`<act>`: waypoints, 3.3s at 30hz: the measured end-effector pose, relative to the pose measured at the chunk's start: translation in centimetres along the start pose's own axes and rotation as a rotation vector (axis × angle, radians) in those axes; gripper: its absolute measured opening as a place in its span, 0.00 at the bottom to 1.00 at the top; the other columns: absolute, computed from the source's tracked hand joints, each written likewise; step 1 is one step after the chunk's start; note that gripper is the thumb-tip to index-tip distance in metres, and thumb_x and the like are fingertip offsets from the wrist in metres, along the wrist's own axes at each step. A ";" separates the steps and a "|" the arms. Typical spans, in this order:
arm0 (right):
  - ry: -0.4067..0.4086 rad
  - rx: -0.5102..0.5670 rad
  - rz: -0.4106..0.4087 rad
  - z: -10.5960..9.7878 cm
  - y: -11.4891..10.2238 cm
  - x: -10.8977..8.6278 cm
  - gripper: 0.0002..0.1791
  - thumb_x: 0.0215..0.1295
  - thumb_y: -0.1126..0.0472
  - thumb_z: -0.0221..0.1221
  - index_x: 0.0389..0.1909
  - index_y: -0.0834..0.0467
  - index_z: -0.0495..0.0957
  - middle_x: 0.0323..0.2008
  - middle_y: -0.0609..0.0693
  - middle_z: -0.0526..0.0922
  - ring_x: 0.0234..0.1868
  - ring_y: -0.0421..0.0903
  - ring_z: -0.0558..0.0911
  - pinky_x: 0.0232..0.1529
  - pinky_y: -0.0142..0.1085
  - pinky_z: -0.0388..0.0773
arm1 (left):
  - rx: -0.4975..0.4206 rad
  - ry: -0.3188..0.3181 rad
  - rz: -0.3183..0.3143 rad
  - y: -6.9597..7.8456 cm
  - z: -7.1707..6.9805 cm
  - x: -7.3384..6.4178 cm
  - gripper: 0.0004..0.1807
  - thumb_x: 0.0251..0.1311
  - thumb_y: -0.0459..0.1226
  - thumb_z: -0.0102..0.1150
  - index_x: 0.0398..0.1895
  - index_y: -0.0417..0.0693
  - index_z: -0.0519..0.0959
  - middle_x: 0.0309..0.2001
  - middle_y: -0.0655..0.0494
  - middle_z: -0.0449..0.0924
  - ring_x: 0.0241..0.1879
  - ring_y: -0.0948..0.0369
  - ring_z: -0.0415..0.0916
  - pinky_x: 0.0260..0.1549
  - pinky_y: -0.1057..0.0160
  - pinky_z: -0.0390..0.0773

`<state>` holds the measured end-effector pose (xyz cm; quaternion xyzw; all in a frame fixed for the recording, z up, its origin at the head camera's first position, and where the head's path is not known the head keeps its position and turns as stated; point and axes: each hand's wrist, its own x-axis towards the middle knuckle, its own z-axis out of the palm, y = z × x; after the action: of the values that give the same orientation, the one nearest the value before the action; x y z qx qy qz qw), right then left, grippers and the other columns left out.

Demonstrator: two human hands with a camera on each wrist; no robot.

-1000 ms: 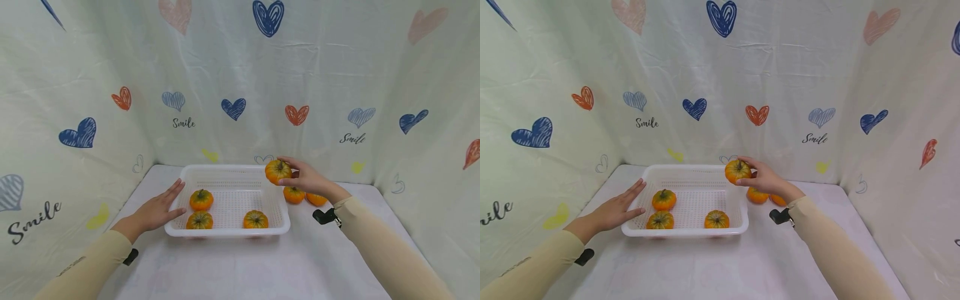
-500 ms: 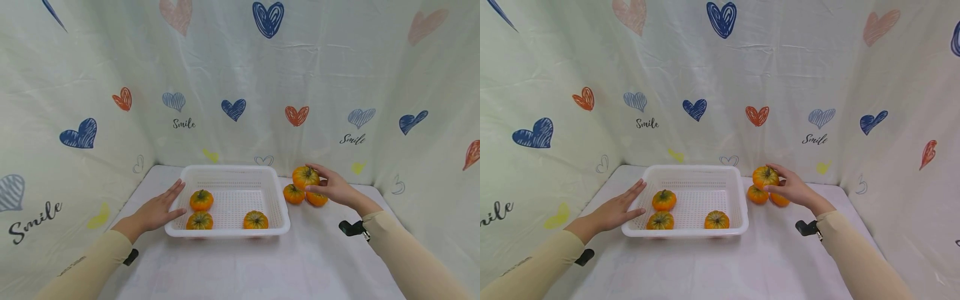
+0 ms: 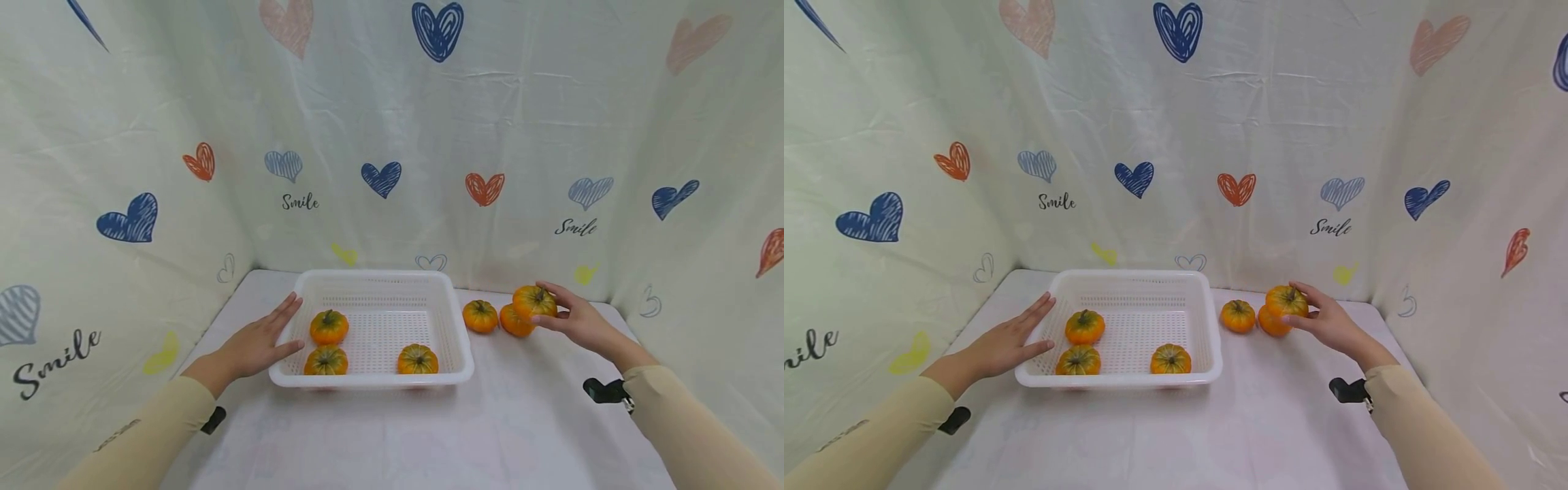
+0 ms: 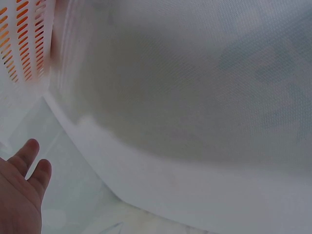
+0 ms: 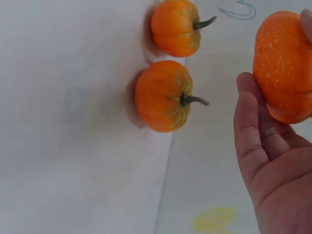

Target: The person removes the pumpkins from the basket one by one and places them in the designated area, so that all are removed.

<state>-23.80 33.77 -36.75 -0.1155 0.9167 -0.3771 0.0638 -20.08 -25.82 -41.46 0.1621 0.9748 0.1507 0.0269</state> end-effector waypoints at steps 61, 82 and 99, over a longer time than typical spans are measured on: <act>0.097 0.119 0.417 1.9 11.2 2.5 0.59 0.66 0.35 0.59 0.78 0.62 0.33 0.72 0.79 0.40 0.68 0.76 0.49 0.66 0.70 0.48 | 0.017 -0.013 -0.012 0.2 -0.2 0.0 0.50 0.67 0.66 0.45 0.81 0.48 0.44 0.81 0.50 0.37 0.70 0.37 0.58 0.63 0.34 0.62; 0.063 0.096 0.424 2.1 11.9 3.0 0.62 0.64 0.34 0.59 0.78 0.62 0.31 0.72 0.79 0.39 0.69 0.77 0.47 0.66 0.71 0.44 | 0.003 0.002 0.018 0.2 -0.3 -0.1 0.49 0.68 0.65 0.45 0.81 0.48 0.45 0.81 0.50 0.37 0.70 0.38 0.58 0.63 0.35 0.63; 0.075 0.107 0.431 2.5 12.0 3.2 0.60 0.65 0.33 0.58 0.78 0.60 0.31 0.72 0.78 0.38 0.69 0.77 0.46 0.66 0.70 0.43 | 0.005 0.003 0.010 -0.4 0.2 0.0 0.48 0.68 0.64 0.46 0.81 0.51 0.42 0.81 0.52 0.35 0.70 0.37 0.58 0.63 0.34 0.62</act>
<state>-28.32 39.49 -47.08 0.1006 0.9006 -0.4069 0.1146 -20.22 -26.11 -41.80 0.1666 0.9744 0.1489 0.0244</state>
